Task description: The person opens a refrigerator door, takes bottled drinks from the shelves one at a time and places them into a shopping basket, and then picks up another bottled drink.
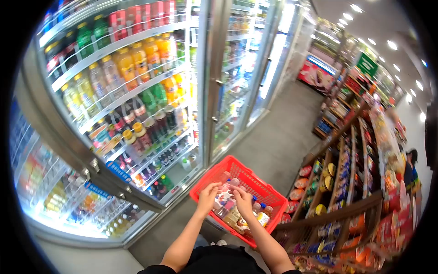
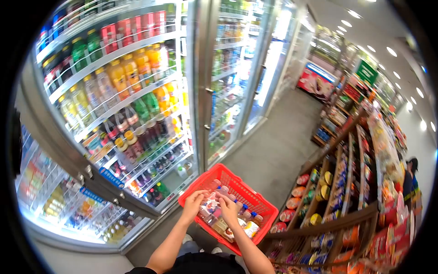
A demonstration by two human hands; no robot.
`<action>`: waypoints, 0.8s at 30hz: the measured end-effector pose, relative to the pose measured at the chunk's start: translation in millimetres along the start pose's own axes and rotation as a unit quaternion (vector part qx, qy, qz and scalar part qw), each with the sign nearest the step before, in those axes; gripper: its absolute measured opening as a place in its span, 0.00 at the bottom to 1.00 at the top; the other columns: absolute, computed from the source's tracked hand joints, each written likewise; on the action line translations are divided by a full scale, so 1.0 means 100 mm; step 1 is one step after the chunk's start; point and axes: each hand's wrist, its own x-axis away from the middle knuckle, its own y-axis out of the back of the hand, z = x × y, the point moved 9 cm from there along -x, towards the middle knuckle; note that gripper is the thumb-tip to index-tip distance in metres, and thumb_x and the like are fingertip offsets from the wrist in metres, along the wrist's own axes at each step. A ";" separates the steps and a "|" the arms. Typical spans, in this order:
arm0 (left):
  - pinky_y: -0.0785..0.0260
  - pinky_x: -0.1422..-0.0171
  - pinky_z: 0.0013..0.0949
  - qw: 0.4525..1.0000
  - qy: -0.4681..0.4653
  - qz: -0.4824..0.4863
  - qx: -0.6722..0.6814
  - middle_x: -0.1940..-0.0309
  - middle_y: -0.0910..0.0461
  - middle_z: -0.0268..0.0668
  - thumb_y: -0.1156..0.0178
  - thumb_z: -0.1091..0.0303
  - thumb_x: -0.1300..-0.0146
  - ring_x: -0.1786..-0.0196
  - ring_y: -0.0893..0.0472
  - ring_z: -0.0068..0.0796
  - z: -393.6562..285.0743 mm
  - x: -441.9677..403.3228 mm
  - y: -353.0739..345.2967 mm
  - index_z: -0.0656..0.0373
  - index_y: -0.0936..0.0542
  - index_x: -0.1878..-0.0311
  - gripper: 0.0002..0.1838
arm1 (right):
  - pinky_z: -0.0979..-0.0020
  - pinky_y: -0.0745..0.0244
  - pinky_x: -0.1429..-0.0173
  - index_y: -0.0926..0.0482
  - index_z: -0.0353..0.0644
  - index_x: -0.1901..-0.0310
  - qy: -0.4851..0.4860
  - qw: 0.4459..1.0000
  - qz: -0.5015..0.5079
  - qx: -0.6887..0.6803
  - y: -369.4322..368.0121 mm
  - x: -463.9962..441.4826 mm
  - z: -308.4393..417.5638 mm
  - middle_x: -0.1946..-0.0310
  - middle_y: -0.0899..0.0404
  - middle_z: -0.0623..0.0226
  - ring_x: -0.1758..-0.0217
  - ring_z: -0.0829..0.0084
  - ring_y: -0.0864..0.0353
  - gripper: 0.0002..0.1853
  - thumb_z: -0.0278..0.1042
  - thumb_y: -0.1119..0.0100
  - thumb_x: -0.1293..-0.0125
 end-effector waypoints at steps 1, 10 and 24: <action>0.29 0.43 0.29 1.000 0.003 -0.023 0.014 0.50 0.18 0.37 0.50 0.69 0.26 0.50 0.20 0.24 -0.01 0.10 0.06 0.64 0.21 0.45 0.14 | 0.70 0.23 0.44 0.23 0.33 0.42 0.016 0.999 0.014 -0.037 -0.09 0.00 0.08 0.49 0.19 0.61 0.45 0.70 0.19 0.16 0.32 0.53 0.24; 0.29 0.49 0.26 0.962 -0.038 -0.270 0.012 0.59 0.18 0.34 0.51 0.70 0.26 0.57 0.21 0.22 -0.18 1.16 1.12 0.62 0.20 0.47 0.13 | 0.73 0.25 0.46 0.24 0.32 0.41 0.030 0.972 0.194 -0.131 -1.19 0.32 0.49 0.51 0.18 0.58 0.48 0.73 0.19 0.18 0.35 0.53 0.23; 0.31 0.52 0.25 0.866 -0.136 -0.480 0.036 0.57 0.20 0.32 0.49 0.65 0.27 0.58 0.22 0.20 -0.98 2.27 2.93 0.56 0.24 0.42 0.14 | 0.70 0.25 0.43 0.26 0.31 0.40 0.022 0.902 0.392 -0.180 -3.27 0.48 0.84 0.49 0.19 0.58 0.47 0.70 0.20 0.21 0.41 0.55 0.23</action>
